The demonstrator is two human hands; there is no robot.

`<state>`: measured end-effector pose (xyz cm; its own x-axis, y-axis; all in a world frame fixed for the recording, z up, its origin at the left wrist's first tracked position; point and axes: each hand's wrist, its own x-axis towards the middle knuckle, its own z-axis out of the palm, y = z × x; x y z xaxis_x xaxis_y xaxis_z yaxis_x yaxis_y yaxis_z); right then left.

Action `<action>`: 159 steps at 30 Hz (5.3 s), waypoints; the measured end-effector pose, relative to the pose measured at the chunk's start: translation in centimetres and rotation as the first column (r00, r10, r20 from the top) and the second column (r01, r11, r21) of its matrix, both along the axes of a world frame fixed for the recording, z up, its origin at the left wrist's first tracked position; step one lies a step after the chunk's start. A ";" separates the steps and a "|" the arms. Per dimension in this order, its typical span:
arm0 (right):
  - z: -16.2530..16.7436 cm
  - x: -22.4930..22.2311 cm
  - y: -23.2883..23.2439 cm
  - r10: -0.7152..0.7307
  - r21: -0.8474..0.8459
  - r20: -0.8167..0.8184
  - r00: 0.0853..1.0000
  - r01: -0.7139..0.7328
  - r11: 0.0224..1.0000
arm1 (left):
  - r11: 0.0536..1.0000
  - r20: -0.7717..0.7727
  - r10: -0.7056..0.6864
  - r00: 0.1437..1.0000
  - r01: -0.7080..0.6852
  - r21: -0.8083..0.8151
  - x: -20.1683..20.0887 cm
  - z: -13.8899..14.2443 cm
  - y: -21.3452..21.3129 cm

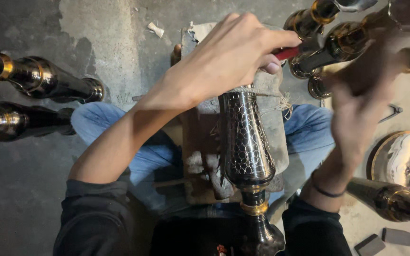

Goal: The person sits on the floor with a brass vase lashed to a wooden stake on their lap. They hold a red-handled punch against the vase surface and strike it with a wooden mallet, working the patterned area, repositioning the punch repeatedly, and briefly picking up another brass item before resuming hammering.

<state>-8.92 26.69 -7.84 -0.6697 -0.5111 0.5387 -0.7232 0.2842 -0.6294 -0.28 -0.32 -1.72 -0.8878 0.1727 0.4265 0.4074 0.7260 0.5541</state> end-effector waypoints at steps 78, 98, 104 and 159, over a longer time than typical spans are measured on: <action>6.0 1.7 -1.1 0.040 0.206 -0.031 0.999 -0.033 0.978 | 0.991 -0.219 -0.037 0.975 0.064 0.119 1.8 -3.3 -2.1; 13.9 3.8 -5.2 0.137 0.615 -0.536 0.833 0.275 0.739 | 0.992 -0.338 0.042 0.940 0.001 0.128 2.7 -9.1 -2.3; 17.6 4.8 -8.4 0.314 0.677 -0.594 0.741 0.249 0.693 | 0.968 -0.310 0.219 0.925 -0.167 0.185 4.2 -8.5 -1.3; 13.7 2.3 -8.4 0.302 0.599 -0.424 0.854 0.014 0.800 | 0.721 -0.206 0.097 0.974 0.074 0.689 4.8 -9.5 -1.6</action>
